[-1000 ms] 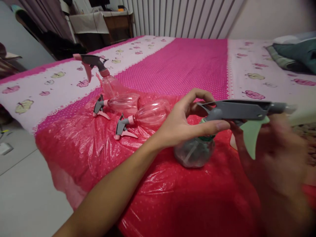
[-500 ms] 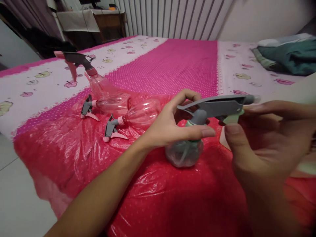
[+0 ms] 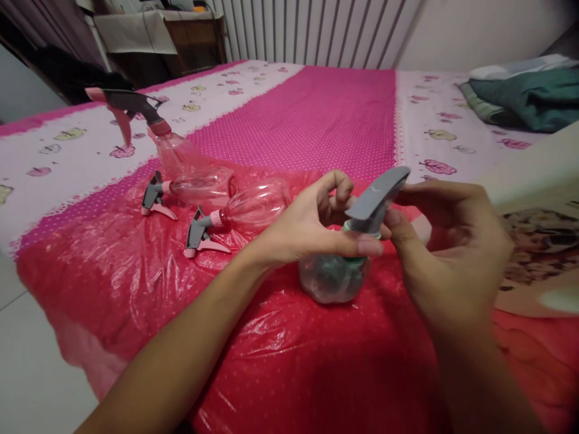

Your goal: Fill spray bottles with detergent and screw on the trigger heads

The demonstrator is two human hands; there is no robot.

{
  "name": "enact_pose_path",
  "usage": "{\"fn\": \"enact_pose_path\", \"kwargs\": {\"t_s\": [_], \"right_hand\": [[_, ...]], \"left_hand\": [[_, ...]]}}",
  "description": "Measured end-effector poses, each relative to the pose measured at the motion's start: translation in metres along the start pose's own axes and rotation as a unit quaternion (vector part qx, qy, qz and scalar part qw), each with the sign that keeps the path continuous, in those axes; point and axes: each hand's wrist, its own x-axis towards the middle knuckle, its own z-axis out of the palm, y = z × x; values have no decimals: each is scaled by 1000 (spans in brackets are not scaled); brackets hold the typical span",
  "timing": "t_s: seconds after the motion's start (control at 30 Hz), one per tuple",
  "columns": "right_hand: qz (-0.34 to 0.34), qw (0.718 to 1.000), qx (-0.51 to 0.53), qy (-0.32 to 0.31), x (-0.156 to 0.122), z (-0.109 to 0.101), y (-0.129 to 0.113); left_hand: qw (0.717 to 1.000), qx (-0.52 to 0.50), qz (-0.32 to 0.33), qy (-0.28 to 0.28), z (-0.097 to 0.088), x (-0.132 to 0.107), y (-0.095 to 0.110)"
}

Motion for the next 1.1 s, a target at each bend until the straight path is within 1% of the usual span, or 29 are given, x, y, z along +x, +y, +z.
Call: {"fn": "enact_pose_path", "kwargs": {"t_s": [0.1,0.13,0.2,0.3,0.37,0.43,0.5,0.67,0.8,0.93,1.03,1.1], "right_hand": [[9,999,-45,-24,-2,-4,-2],[14,998,-46,-36,-3,-6,-3],[33,997,-22,-70,-3,-9,-6],[65,989,37,-127,-4,-12,-7],[74,986,61,-138,-5,-11,-7],[61,986,73,-139,-6,-9,-7],[34,985,75,-150,-8,-7,-8],[0,981,62,-183,-9,-7,-11],[-48,981,75,-170,-8,-6,-9],[-65,984,73,-150,-8,-2,-6],[-117,986,43,-108,-9,1,-7],[-123,986,13,-110,-9,2,-10]], "left_hand": [[1000,21,0,-6,0,0,1],[1000,27,2,-7,0,1,2],[999,40,7,-6,0,1,3],[999,43,20,11,0,2,1],[999,28,24,16,-1,1,-2],[1000,16,20,5,-3,0,-5],[1000,12,11,-6,-5,-1,-7],[1000,17,6,1,-7,-2,-9],[999,38,26,18,-2,-2,-8],[995,73,62,39,3,-3,-10],[994,91,63,19,1,-2,-12],[993,99,69,-1,-2,-2,-13]]}}
